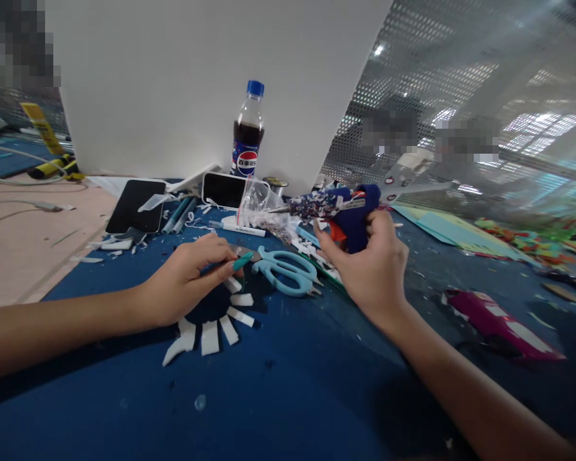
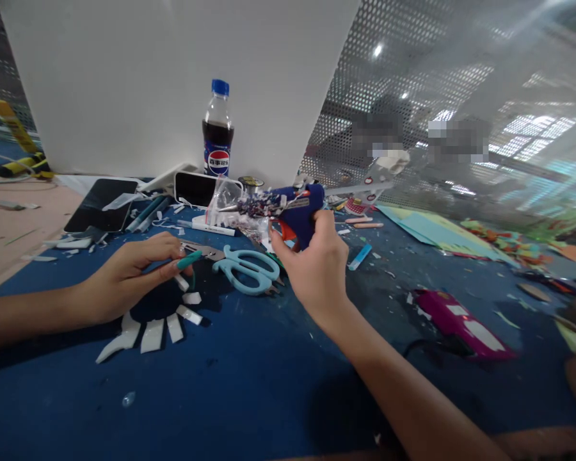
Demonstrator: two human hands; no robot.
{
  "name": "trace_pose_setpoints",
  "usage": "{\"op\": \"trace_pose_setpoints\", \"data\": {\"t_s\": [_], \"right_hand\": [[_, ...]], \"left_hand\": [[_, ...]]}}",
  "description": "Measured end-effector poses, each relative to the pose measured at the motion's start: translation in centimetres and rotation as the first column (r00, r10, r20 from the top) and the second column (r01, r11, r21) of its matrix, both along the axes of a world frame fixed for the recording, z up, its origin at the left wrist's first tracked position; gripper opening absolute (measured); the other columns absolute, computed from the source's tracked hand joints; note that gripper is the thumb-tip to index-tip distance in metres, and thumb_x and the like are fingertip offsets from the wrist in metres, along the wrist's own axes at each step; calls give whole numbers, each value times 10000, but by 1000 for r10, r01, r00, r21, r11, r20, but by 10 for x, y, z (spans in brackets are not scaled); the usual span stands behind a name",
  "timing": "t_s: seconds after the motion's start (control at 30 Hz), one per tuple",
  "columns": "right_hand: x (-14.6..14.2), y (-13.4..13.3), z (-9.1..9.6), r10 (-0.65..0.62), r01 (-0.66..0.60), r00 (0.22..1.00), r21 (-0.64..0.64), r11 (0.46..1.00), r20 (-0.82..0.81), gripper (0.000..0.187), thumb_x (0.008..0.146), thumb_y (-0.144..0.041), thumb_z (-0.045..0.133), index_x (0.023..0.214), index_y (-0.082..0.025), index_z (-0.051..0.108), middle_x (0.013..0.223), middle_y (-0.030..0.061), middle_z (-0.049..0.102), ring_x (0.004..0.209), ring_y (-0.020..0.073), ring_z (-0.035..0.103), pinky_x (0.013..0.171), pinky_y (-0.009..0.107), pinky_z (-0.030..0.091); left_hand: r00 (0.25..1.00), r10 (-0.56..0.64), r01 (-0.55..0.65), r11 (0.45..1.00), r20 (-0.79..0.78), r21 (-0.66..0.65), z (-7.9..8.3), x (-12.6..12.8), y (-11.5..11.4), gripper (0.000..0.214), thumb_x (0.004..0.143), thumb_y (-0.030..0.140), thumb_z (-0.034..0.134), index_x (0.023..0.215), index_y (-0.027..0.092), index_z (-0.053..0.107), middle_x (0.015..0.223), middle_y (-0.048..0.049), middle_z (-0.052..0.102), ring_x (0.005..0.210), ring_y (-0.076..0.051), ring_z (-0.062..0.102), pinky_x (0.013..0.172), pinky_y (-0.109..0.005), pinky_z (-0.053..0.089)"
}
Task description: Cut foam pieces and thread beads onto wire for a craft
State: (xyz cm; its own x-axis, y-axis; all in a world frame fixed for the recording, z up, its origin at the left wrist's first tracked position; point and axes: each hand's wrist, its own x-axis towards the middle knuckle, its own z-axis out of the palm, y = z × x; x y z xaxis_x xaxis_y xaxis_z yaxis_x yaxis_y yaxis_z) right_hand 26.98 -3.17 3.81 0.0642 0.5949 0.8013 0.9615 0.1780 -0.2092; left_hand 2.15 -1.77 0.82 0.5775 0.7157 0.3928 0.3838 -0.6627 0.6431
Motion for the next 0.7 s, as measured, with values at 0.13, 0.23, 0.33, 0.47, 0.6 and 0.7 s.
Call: {"op": "trace_pose_setpoints", "data": {"t_s": [0.13,0.23,0.33,0.47,0.6,0.7], "right_hand": [[12,10,4,-101,76,983,-165,983,-153,302,685,-430,626,763,-172,490,643,40,561,554,169,510,524,296,381],[27,20,5,-188,129,970,-325,937,-157,283,721,-441,554,703,-161,513,573,43,543,505,165,493,492,284,362],[41,28,5,-288,243,958,-503,830,-12,301,766,-405,471,586,-167,513,474,50,486,460,173,474,468,286,329],[48,31,2,-267,340,940,-666,664,214,366,784,-359,436,472,-177,496,417,71,447,471,204,501,463,297,312],[44,27,0,-236,388,921,-680,622,310,353,767,-416,492,536,-157,561,517,124,531,606,276,569,528,334,372],[36,21,3,-323,460,886,-547,700,332,383,729,-470,559,711,-92,617,775,242,589,829,389,558,625,427,410]], "left_hand": [[998,30,-29,999,48,-22,-2,-1,1,286,892,288,405,758,167,626,733,-20,566,732,-140,523,672,-249,413],[993,59,-53,997,104,-62,-2,-1,1,280,881,314,425,756,173,632,730,-20,559,729,-145,536,673,-257,417],[986,66,-49,993,155,-111,-2,-1,0,266,871,318,441,754,176,633,742,-24,554,726,-144,535,671,-259,417],[974,30,6,987,223,-160,0,-1,-1,249,866,303,450,746,174,627,743,-24,543,711,-132,523,656,-248,422],[950,3,66,975,312,-210,0,1,0,232,858,292,473,737,173,630,731,-19,532,690,-117,516,639,-224,434],[925,3,103,961,379,-258,-1,1,0,223,846,309,504,741,172,646,741,-24,545,688,-116,525,621,-215,446]]}}
